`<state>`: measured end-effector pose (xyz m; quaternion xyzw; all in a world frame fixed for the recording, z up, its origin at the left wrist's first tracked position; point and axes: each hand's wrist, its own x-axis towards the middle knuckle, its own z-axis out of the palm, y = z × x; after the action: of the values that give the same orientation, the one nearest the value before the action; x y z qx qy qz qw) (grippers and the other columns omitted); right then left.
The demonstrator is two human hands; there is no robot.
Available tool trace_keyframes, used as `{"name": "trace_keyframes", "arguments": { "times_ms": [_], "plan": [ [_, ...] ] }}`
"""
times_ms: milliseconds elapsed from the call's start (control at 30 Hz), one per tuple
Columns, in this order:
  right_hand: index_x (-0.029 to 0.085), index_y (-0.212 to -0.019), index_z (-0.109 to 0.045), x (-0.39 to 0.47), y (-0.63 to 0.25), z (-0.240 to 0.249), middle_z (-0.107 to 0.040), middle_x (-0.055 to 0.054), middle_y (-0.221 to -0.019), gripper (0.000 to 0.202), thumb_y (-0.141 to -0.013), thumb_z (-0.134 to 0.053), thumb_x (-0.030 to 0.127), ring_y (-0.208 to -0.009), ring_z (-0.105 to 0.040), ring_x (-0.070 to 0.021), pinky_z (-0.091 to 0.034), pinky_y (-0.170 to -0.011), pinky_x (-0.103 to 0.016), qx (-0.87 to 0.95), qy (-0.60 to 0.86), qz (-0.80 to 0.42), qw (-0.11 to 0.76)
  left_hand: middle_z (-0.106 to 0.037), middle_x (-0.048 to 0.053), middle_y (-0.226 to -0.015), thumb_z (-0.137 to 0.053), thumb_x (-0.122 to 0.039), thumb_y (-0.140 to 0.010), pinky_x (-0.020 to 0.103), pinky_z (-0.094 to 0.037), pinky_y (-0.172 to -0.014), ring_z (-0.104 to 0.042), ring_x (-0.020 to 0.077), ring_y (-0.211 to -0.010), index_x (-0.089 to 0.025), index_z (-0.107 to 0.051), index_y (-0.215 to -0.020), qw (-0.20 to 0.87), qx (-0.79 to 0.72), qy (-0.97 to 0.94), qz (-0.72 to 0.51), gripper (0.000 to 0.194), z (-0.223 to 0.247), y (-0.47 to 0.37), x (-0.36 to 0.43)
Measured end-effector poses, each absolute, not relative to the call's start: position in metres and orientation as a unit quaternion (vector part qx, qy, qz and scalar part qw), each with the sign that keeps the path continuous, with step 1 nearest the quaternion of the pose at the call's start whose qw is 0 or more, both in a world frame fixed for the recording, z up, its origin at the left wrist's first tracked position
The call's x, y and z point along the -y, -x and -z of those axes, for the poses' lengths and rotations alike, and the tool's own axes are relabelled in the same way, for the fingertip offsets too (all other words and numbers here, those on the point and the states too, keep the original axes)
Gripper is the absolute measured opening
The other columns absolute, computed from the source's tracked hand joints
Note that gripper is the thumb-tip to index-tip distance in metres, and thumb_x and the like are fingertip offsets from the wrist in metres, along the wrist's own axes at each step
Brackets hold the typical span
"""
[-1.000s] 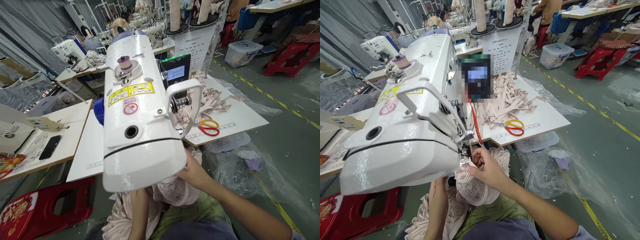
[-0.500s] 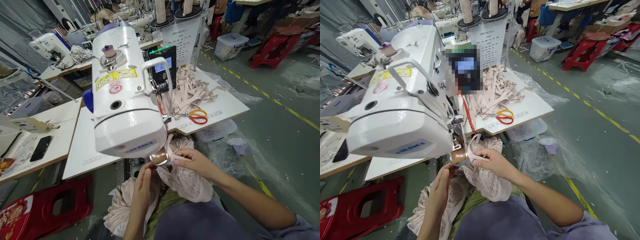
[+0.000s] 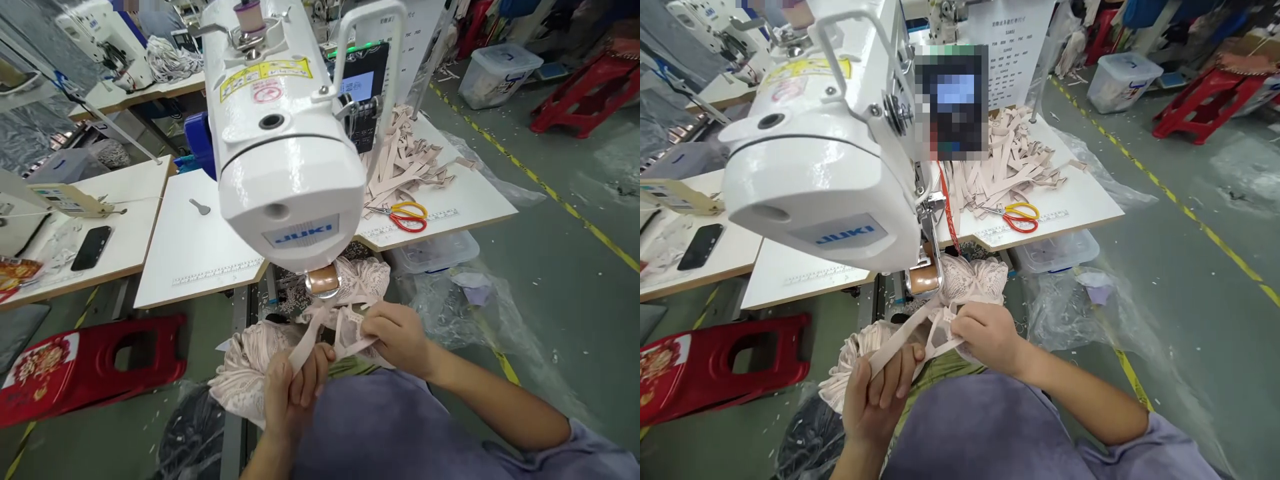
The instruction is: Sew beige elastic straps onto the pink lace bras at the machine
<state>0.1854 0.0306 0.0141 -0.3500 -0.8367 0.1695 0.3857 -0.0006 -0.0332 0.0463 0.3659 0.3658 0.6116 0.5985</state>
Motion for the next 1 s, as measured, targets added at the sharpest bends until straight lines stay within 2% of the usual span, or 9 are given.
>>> {"name": "trace_keyframes", "arguments": {
  "times_ms": [300,400,433,500,567,667,833,933,1000],
  "plan": [
    [0.024,-0.065,-0.057,-0.031,-0.172,-0.008,-0.057,0.0,-0.058,0.031,-0.089,-0.041,0.013,-0.054,-0.049,-0.0125,-0.034,-0.052,-0.024,0.847,0.327,-0.204,0.367,-0.028,-0.003,-0.035,-0.047,-0.05,-0.095,0.036,-0.047,-0.071,-0.039,0.013,-0.043,-0.019,-0.026,-0.042,0.571,-0.354,-0.391,-0.629,0.065,-0.039,0.011,0.049],
    [0.022,-0.075,-0.059,-0.037,-0.169,0.005,-0.059,-0.001,-0.065,0.021,-0.093,-0.052,0.031,-0.055,-0.049,-0.0138,-0.031,-0.051,-0.025,0.863,0.334,-0.287,0.249,-0.036,-0.005,-0.044,-0.052,-0.05,-0.095,0.032,-0.051,-0.065,-0.041,0.0118,-0.045,-0.022,-0.041,-0.048,0.592,-0.385,-0.329,-0.627,0.056,-0.054,0.049,0.025],
    [0.021,-0.076,-0.059,-0.039,-0.17,0.01,-0.06,-0.001,-0.066,0.024,-0.093,-0.053,0.037,-0.055,-0.05,-0.0143,-0.03,-0.051,-0.026,0.867,0.328,-0.318,0.197,-0.042,-0.006,-0.048,-0.049,-0.043,-0.097,0.03,-0.052,-0.063,-0.04,0.0102,-0.044,-0.022,-0.047,-0.055,0.59,-0.415,-0.277,-0.635,0.047,-0.062,0.068,0.014],
    [0.02,-0.074,-0.059,-0.041,-0.175,0.02,-0.06,-0.003,-0.066,0.035,-0.098,-0.044,0.043,-0.056,-0.051,-0.0156,-0.031,-0.051,-0.026,0.873,0.308,-0.357,0.124,-0.04,-0.008,-0.049,-0.022,-0.021,-0.104,0.022,-0.049,-0.058,-0.036,0.0058,-0.041,-0.02,-0.054,-0.069,0.576,-0.46,-0.169,-0.655,0.047,-0.079,0.112,-0.009],
    [0.019,-0.076,-0.061,-0.043,-0.185,0.026,-0.062,-0.005,-0.069,0.043,-0.101,-0.033,0.04,-0.062,-0.056,-0.018,-0.036,-0.055,-0.028,0.873,0.295,-0.376,0.097,-0.036,-0.009,-0.046,-0.007,-0.011,-0.102,0.014,-0.042,-0.053,-0.034,0.0018,-0.038,-0.018,-0.046,-0.065,0.523,-0.477,-0.087,-0.701,0.054,-0.095,0.153,-0.027],
    [0.019,-0.084,-0.066,-0.043,-0.205,0.028,-0.063,-0.007,-0.077,0.047,-0.101,-0.032,0.045,-0.076,-0.06,-0.0196,-0.045,-0.067,-0.03,0.839,0.298,-0.443,0.104,-0.036,-0.009,-0.042,-0.004,-0.008,-0.101,0.012,-0.041,-0.05,-0.033,-0.0001,-0.034,-0.017,-0.037,-0.061,0.448,-0.498,-0.069,-0.739,0.053,-0.105,0.198,-0.038],
    [0.021,-0.077,-0.069,-0.045,-0.231,0.027,-0.063,-0.009,-0.109,0.048,-0.091,-0.047,0.061,-0.107,-0.059,-0.0228,-0.048,-0.087,-0.034,0.736,0.379,-0.55,0.113,-0.044,-0.007,-0.044,-0.029,-0.007,-0.1,0.014,-0.042,-0.039,-0.034,0.0042,-0.031,-0.019,-0.047,-0.063,0.411,-0.512,-0.072,-0.751,0.042,-0.094,0.233,-0.026],
    [0.021,-0.086,-0.067,-0.046,-0.236,0.031,-0.067,-0.007,-0.092,0.046,-0.09,-0.047,0.062,-0.083,-0.062,-0.0204,-0.05,-0.073,-0.032,0.677,0.459,-0.561,0.122,-0.042,-0.009,-0.042,-0.031,-0.004,-0.1,0.01,-0.04,-0.04,-0.032,0.0037,-0.031,-0.02,-0.046,-0.063,0.395,-0.534,-0.091,-0.742,0.043,-0.088,0.238,-0.022],
    [0.022,-0.096,-0.063,-0.043,-0.233,0.037,-0.067,-0.005,-0.081,0.042,-0.088,-0.05,0.061,-0.072,-0.062,-0.0196,-0.05,-0.067,-0.031,0.639,0.54,-0.507,0.207,-0.034,-0.01,-0.036,-0.023,-0.006,-0.102,0.01,-0.034,-0.035,-0.024,0.0045,-0.028,-0.02,-0.046,-0.063,0.39,-0.565,-0.116,-0.717,0.047,-0.081,0.228,-0.023]
  ]
}}
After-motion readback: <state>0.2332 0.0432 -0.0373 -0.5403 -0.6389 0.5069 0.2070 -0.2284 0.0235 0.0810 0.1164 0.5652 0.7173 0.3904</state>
